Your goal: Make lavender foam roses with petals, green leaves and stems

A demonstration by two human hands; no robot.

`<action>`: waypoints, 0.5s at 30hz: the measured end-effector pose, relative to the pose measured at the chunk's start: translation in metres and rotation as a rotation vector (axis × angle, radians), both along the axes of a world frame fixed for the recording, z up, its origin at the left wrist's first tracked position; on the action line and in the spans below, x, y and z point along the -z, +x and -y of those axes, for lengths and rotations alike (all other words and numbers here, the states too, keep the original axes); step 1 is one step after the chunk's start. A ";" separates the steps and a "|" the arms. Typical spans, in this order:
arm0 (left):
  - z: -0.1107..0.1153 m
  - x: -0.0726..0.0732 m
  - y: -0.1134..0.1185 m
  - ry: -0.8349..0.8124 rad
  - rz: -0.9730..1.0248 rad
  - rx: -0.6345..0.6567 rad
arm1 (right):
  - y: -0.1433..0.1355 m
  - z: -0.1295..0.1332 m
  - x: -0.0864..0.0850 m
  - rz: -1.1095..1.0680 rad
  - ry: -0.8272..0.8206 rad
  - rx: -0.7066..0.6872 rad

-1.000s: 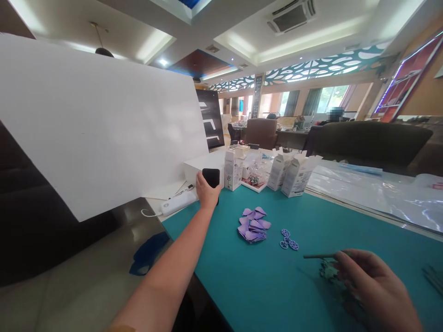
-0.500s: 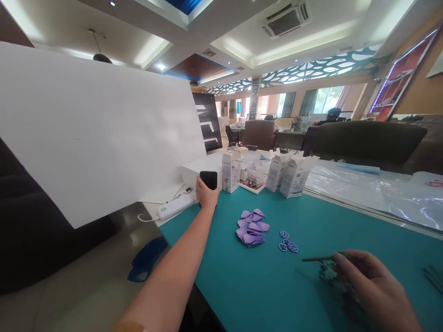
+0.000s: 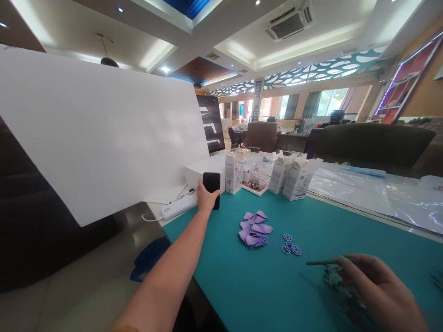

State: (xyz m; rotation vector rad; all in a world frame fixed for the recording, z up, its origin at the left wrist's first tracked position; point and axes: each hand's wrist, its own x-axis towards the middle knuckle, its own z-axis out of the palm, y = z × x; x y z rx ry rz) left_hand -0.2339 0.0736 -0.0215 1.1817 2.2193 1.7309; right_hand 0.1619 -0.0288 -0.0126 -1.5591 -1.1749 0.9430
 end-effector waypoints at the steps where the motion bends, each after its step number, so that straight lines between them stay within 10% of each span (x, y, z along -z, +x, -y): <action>1: 0.003 0.000 -0.006 -0.010 0.024 0.034 | 0.000 0.000 0.000 0.005 -0.007 -0.002; 15: 0.009 0.012 -0.055 -0.101 0.303 0.421 | 0.004 -0.002 0.004 0.058 -0.121 -0.022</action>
